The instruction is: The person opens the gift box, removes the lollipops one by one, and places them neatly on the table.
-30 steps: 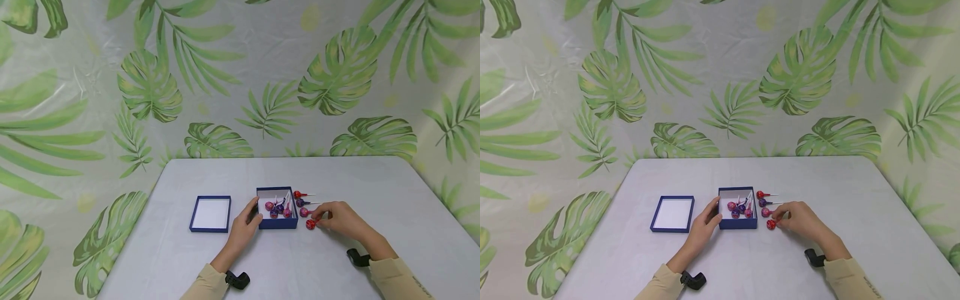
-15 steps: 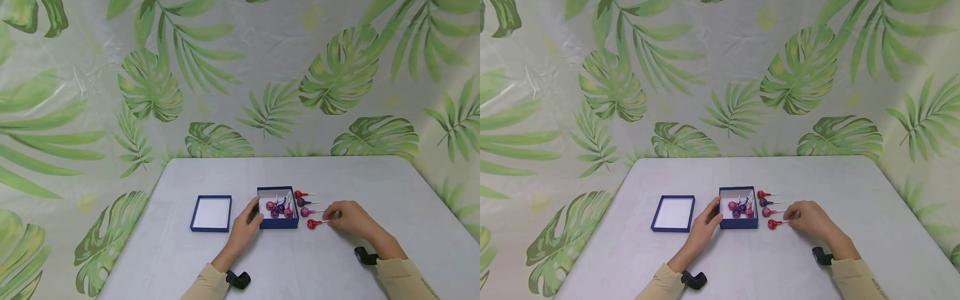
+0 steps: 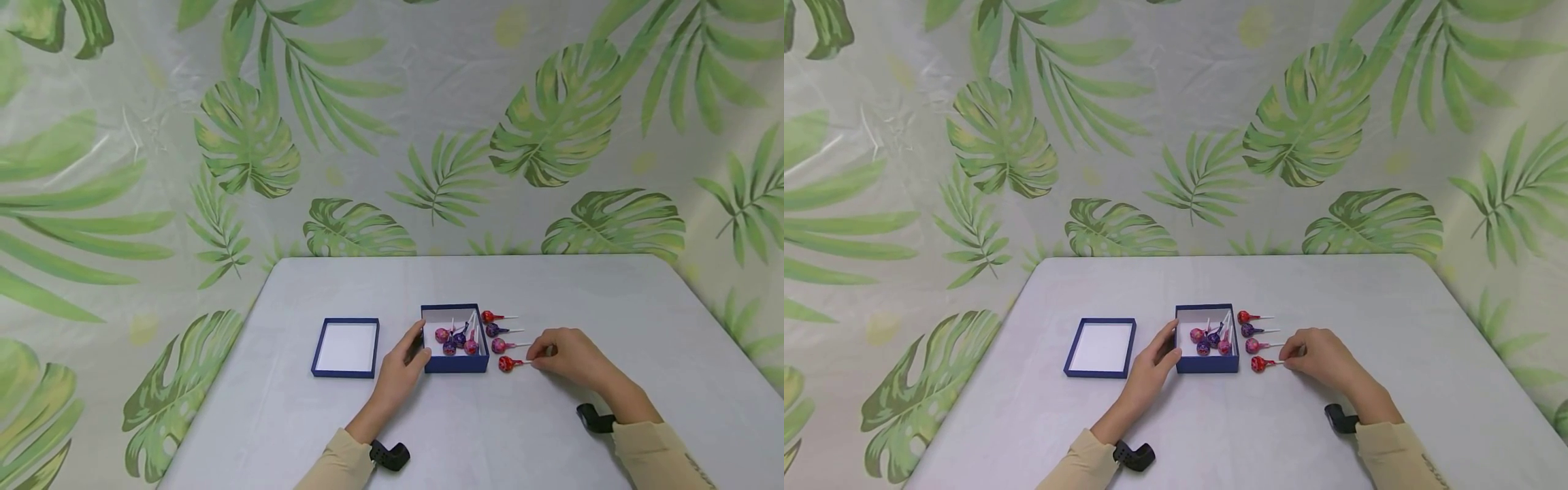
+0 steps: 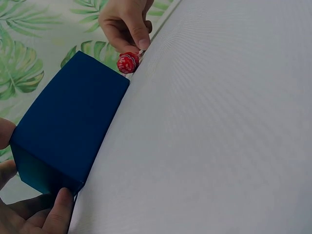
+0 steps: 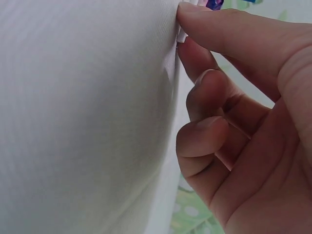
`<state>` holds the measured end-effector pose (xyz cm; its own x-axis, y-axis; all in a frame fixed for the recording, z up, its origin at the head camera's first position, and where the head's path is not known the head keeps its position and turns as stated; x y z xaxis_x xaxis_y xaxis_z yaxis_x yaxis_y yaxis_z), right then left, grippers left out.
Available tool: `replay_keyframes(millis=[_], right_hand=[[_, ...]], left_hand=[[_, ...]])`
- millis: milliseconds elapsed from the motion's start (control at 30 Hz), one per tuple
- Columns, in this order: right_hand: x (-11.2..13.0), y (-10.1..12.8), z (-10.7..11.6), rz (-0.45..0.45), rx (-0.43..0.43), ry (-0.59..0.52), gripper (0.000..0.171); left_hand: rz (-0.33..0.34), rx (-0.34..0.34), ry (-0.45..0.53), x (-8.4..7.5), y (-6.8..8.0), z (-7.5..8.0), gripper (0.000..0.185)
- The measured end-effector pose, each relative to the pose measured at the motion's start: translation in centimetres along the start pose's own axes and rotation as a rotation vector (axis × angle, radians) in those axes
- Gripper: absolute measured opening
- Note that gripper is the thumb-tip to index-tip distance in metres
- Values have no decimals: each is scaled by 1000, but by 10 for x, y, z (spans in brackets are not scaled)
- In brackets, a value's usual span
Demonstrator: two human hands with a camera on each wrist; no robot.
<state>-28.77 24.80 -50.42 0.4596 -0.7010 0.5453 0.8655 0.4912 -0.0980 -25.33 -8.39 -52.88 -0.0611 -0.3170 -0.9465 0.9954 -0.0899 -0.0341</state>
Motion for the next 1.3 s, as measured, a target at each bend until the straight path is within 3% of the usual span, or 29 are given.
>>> replay_keyframes(millis=[800, 1300], right_hand=[[3, 2, 1, -13, 25, -31, 12], [34, -13, 39, 53, -21, 55, 25]], left_hand=[[14, 4, -3, 1, 0, 1, 55], [-8, -8, -7, -1, 1, 0, 53]])
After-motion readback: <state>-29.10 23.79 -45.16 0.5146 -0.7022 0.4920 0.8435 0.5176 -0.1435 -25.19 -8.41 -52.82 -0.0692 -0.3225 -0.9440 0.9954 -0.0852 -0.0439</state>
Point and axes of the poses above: each hand's wrist, its own y-axis away from the middle knuckle, its own z-axis out of the back of the hand, x = y × z, the point moved 4 cm from there along -y, towards the middle knuckle, and after that the axes turned 10 degrees about z, right-handed, at the moved point
